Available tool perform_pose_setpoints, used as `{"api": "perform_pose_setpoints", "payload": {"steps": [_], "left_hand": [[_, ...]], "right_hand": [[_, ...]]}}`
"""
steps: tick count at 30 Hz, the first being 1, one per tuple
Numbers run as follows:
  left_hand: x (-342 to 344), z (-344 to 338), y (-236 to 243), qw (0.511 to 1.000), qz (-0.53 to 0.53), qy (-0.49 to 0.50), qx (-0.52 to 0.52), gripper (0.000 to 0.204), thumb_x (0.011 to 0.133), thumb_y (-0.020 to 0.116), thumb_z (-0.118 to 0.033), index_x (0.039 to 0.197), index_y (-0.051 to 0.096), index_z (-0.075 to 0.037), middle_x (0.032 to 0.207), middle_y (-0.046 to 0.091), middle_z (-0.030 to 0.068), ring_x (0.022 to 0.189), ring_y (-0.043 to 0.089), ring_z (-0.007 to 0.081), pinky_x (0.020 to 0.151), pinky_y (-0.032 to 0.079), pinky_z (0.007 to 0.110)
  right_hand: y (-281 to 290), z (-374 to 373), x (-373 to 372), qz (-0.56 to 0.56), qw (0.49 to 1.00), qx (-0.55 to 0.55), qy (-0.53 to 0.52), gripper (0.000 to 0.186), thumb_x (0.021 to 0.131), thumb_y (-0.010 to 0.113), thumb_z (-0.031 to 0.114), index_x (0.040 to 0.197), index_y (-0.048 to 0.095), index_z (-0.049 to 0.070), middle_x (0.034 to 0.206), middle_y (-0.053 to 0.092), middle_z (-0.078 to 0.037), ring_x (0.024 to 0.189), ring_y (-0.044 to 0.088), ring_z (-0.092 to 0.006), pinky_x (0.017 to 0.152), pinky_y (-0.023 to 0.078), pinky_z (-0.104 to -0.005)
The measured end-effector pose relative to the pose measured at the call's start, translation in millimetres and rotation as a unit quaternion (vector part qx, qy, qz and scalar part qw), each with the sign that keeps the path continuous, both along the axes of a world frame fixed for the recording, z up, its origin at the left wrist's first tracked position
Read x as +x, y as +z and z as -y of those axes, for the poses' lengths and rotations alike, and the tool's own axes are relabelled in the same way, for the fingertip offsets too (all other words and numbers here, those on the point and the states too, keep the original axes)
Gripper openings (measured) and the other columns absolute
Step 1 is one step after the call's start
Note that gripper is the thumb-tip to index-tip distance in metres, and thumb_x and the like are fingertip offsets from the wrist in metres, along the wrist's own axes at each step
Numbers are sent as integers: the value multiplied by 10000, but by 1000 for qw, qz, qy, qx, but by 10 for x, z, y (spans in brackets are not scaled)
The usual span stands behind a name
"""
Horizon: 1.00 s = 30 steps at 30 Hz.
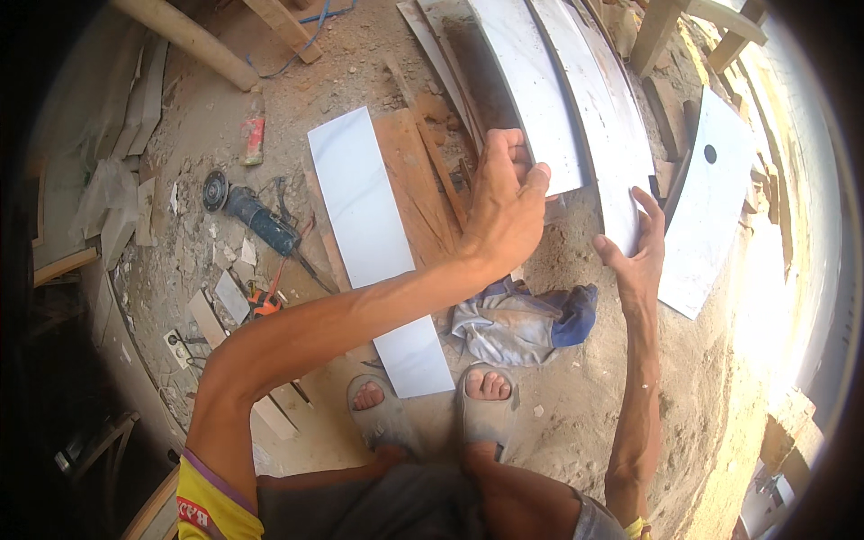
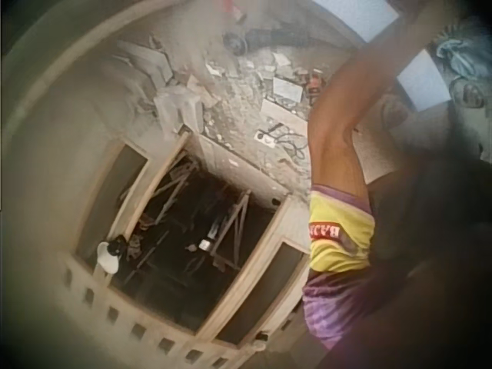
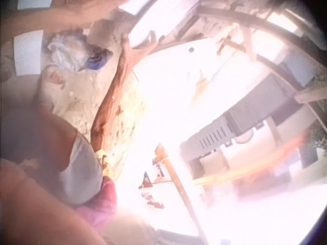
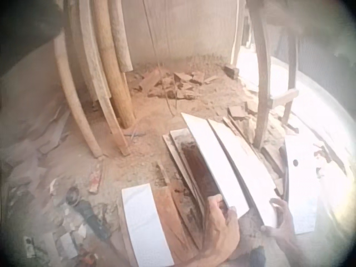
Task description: The person measures a white tile with a tape measure and marks a line with a pencil after wiping the tile with a cloth and moving other tiles aside.
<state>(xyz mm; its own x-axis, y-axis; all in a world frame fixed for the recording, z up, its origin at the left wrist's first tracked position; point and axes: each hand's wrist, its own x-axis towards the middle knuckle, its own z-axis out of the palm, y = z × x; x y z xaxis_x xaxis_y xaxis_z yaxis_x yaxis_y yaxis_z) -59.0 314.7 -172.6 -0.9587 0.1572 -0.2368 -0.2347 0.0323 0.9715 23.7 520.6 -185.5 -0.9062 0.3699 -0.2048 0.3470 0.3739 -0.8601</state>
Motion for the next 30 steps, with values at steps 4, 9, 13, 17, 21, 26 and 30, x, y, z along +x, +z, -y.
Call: {"api": "perform_pose_setpoints", "payload": {"steps": [4, 9, 13, 17, 21, 26, 30], "left_hand": [[-40, 104, -246, 996, 84, -11, 17, 389, 1066, 542, 5, 1417, 391, 78, 1407, 525, 228, 1210, 647, 258, 1004, 650, 385], [-72, 305, -417, 993, 111, -13, -35, 357, 1065, 579, -43, 1373, 425, 51, 1311, 559, 206, 1100, 640, 243, 925, 579, 393], [-79, 323, -496, 993, 105, -11, -51, 317, 1070, 577, -41, 1339, 435, 48, 1265, 578, 194, 1057, 653, 239, 919, 576, 399], [-122, 298, -578, 991, 119, -3, -52, 306, 1061, 584, -33, 1332, 470, 53, 1253, 629, 195, 1084, 672, 251, 931, 582, 398], [-149, 439, -976, 985, 114, -2, -127, 354, 1031, 626, -75, 1341, 545, 75, 1271, 667, 193, 958, 689, 208, 787, 590, 342], [-244, 469, -936, 979, 170, -24, -114, 380, 1047, 621, -126, 1352, 532, 81, 1297, 666, 203, 1087, 685, 249, 919, 580, 375], [-142, 365, -651, 982, 129, 18, -135, 471, 1098, 598, -270, 1395, 494, 80, 1266, 666, 188, 1110, 656, 260, 984, 544, 417]], "right_hand": [[-182, -83, 193, -39, 998, 36, 31, 1149, 662, 941, 491, 1561, 413, 8, 1509, 475, -234, 1427, 499, -407, 1200, 435, -529], [-327, 258, 369, -54, 997, 35, 34, 1116, 623, 957, 365, 1533, 422, 5, 1485, 493, -184, 1446, 470, -357, 1264, 341, -481], [-449, 273, 405, -59, 997, 46, 29, 1123, 614, 973, 361, 1524, 421, 5, 1465, 506, -177, 1418, 500, -341, 1233, 380, -460], [-390, 188, 344, -58, 988, 138, 27, 1095, 616, 970, 338, 1512, 431, 15, 1434, 533, -200, 1353, 557, -347, 1154, 458, -459], [-494, 229, 410, -68, 976, 203, 44, 1060, 619, 961, 313, 1496, 443, 19, 1384, 556, -205, 1301, 585, -373, 1103, 495, -482], [-495, 399, 619, -70, 969, 232, 39, 1019, 610, 967, 305, 1444, 462, 7, 1341, 564, -189, 1259, 593, -379, 1066, 510, -493], [-168, 654, 650, -5, 987, 158, -1, 1022, 609, 978, 327, 1428, 446, 24, 1303, 561, -198, 1190, 620, -369, 1000, 534, -481]]}}
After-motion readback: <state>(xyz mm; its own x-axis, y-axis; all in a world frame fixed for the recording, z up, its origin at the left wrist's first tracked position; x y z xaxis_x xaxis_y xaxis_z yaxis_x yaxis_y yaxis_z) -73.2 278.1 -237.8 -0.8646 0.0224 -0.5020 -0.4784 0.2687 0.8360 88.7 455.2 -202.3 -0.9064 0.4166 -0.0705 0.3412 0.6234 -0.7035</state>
